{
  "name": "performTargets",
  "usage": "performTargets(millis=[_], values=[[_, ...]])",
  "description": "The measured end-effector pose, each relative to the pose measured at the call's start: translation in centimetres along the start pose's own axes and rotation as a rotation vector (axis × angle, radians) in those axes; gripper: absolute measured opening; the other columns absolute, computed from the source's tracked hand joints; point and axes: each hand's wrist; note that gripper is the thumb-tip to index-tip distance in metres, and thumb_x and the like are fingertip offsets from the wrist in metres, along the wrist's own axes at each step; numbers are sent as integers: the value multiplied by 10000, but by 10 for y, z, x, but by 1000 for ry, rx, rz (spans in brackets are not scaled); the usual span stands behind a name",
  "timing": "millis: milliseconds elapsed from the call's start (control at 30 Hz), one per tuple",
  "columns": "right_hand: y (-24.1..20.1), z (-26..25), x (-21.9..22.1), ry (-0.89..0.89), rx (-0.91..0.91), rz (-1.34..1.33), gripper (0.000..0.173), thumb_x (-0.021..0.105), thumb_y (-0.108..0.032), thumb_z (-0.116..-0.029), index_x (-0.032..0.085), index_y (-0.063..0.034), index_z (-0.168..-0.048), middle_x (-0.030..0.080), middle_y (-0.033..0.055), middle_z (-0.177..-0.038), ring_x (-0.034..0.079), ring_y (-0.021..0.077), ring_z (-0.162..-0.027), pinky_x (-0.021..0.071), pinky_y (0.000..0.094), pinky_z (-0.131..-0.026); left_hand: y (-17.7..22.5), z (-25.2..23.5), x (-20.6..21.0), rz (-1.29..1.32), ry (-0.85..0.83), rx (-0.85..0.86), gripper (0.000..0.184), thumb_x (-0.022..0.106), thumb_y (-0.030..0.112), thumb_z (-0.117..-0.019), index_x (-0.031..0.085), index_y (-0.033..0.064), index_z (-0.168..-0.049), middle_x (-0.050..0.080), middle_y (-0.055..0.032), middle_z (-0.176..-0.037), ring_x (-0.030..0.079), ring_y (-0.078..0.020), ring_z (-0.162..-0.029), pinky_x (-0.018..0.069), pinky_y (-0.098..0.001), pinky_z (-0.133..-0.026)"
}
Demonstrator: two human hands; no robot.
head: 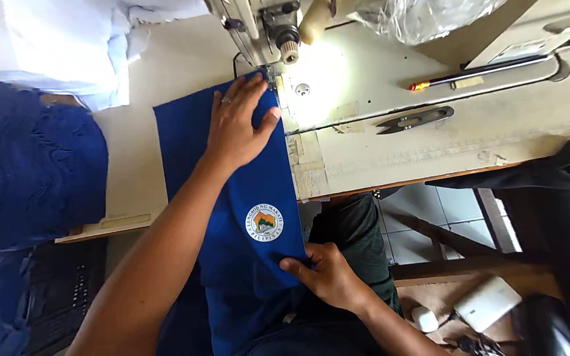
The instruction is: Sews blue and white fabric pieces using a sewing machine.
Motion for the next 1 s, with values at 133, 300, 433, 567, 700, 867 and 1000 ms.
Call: performTargets(millis=[133,300,433,567,700,867,1000], values=[[1,-9,0,22,-20,4,207,668,-201,-1012,736,-6,-990,744,25,-856,697,12,-784,591,212,-724,-8,-20,-1,0,-22,7,657,465,550,-1028,528,86,-1489,469,-103,-1585,314,-302,-1538,160,-635,-1238],[0,-11,-1,41,-26,-12,209,665,-199,-1015,730,-5,-974,734,23,-830,687,11,-754,583,207,-693,-9,-28,-1,-38,-2,48,641,457,530,-1029,554,76,-1471,502,-121,-1555,350,-316,-1514,225,-550,-1234],[0,-12,-3,53,-20,-14,211,666,-203,-1014,729,-9,-960,729,15,-816,680,3,-746,577,197,-683,-8,-29,-2,-61,-17,28,627,440,533,-1036,535,120,-1499,505,-111,-1549,334,-317,-1516,225,-545,-1225],[-1,-13,-3,64,-14,-24,213,667,-203,-1013,730,-6,-963,729,17,-812,681,8,-738,578,202,-678,-9,-31,-1,-63,0,56,614,452,515,-1041,546,105,-1489,517,-119,-1537,361,-318,-1501,236,-542,-1225],[-1,-14,-2,67,-17,-27,204,667,-193,-1013,730,-6,-962,728,13,-811,679,2,-737,575,198,-674,-9,-32,-1,-78,2,58,614,445,523,-1038,543,124,-1494,524,-111,-1533,359,-313,-1503,236,-541,-1221],[5,-13,-2,126,61,70,218,669,-235,-1012,743,-34,-972,742,10,-828,700,18,-757,593,212,-696,-11,-31,1,-89,16,52,611,442,519,-1038,548,124,-1492,522,-105,-1536,353,-315,-1508,240,-540,-1220],[-20,-10,-10,245,80,689,336,664,-388,-979,769,-94,-1104,752,59,-1006,702,194,-984,591,360,-861,-11,-30,7,-33,50,64,600,467,517,-1018,602,98,-1424,556,-117,-1500,403,-325,-1477,250,-613,-1208]])
Point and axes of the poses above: each hand's wrist, its own z-axis away from the middle knuckle, its own x-axis out of the palm, y = z × x
